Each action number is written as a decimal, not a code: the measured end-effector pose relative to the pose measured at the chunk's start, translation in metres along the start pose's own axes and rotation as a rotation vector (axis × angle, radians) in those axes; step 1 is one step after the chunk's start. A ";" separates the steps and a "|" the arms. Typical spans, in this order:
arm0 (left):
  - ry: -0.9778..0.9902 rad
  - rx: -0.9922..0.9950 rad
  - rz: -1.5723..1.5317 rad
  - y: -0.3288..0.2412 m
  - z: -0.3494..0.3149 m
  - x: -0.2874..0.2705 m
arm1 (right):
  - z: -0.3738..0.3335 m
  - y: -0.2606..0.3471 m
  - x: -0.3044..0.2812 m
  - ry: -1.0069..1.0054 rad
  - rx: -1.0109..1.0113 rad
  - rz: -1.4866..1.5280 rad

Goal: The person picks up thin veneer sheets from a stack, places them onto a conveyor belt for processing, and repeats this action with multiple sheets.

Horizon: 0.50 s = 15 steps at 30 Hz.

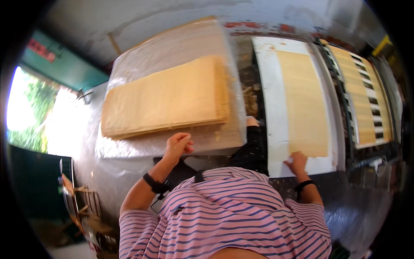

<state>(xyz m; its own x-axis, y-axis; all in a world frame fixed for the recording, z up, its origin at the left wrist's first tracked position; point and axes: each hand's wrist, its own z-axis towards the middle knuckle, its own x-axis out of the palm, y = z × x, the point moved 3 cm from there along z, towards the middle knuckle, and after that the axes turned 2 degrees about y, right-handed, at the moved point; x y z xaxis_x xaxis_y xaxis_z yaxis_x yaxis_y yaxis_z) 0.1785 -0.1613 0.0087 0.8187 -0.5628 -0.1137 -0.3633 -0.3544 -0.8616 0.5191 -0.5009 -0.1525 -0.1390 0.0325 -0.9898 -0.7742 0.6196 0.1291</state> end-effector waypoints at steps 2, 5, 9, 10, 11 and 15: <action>0.050 -0.039 0.027 0.003 0.000 0.012 | -0.027 0.030 -0.006 0.091 -0.075 0.042; 0.111 -0.081 0.027 0.008 0.007 0.027 | -0.079 0.059 0.004 0.183 -0.143 0.049; 0.214 -0.061 0.004 0.009 0.011 0.037 | -0.079 0.059 0.002 -0.204 -0.055 -0.171; 0.235 -0.049 0.000 0.009 0.011 0.037 | -0.079 0.057 0.006 -0.206 -0.063 -0.177; 0.223 -0.038 -0.012 0.010 0.013 0.035 | -0.072 0.055 0.010 -0.136 -0.039 -0.135; 0.235 0.016 -0.043 0.017 0.014 0.024 | -0.065 0.057 0.004 0.037 -0.143 -0.125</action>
<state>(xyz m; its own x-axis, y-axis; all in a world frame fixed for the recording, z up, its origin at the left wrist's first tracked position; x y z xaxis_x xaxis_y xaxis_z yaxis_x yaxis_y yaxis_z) 0.1984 -0.1707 -0.0153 0.7070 -0.7060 0.0401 -0.3213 -0.3713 -0.8712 0.4342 -0.5159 -0.1448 -0.0567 -0.0680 -0.9961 -0.8665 0.4990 0.0152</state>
